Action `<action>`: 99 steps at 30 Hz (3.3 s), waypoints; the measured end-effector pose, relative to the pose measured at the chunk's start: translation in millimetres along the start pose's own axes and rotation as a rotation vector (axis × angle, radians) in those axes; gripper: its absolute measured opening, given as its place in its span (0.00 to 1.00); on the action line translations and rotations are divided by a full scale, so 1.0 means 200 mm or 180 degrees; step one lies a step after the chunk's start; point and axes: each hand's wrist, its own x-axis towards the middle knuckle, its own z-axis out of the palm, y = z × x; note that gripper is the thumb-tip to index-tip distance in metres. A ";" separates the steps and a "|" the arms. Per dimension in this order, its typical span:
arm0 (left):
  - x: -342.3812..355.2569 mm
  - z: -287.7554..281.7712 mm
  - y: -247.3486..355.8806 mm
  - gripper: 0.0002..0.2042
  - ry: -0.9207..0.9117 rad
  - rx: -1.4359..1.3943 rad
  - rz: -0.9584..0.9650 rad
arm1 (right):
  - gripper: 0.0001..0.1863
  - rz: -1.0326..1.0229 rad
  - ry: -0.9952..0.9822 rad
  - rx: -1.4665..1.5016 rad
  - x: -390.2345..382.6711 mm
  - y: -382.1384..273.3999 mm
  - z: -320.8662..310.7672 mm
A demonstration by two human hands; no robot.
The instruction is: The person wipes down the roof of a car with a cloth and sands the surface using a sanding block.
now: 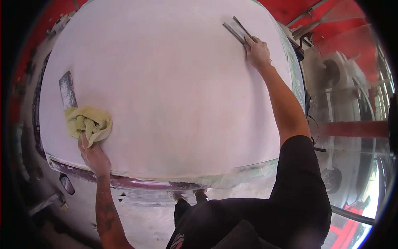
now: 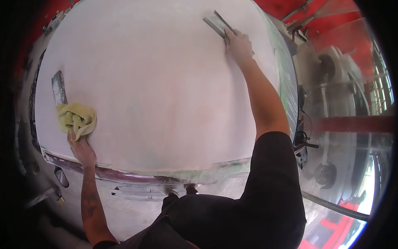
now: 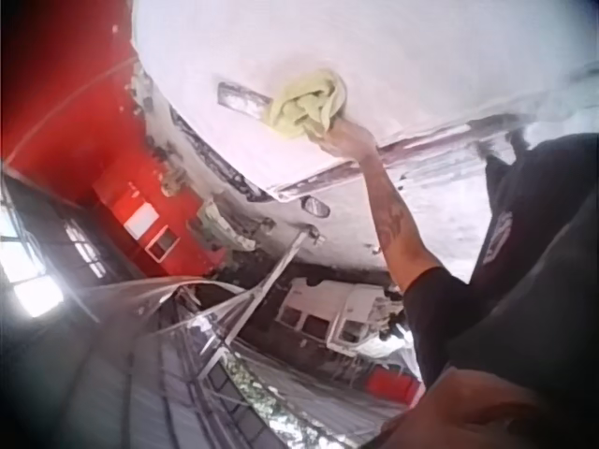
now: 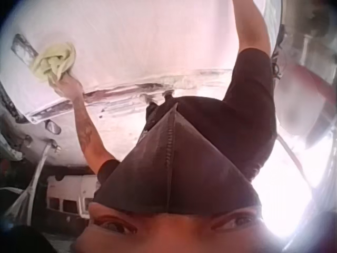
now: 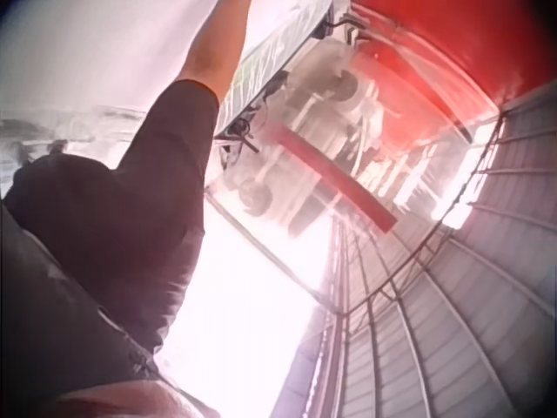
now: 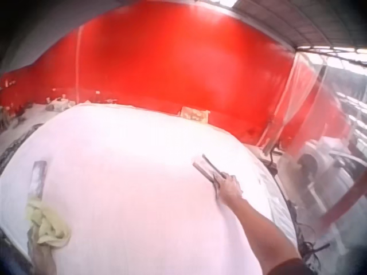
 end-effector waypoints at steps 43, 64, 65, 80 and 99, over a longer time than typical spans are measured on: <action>-0.03 -0.08 -0.03 0.23 0.0399 0.0288 0.0414 | 0.24 -0.1866 0.0025 0.0627 -0.46 -0.86 -0.11; -0.02 0.07 0.05 0.18 0.0944 -0.0413 0.0230 | 0.25 -0.1465 -0.0531 -0.0345 -0.24 -0.84 0.02; -0.02 0.07 0.04 0.18 0.0993 -0.0342 0.0213 | 0.27 -0.1847 -0.0432 -0.0457 -0.42 -0.80 -0.04; -0.03 0.08 0.04 0.19 0.1073 -0.0484 0.0222 | 0.25 -0.1417 -0.0396 -0.0523 -0.45 -0.88 -0.04; -0.04 0.07 0.05 0.19 0.0977 -0.0397 0.0187 | 0.24 -0.2600 0.0035 0.0621 -1.09 -0.79 -0.23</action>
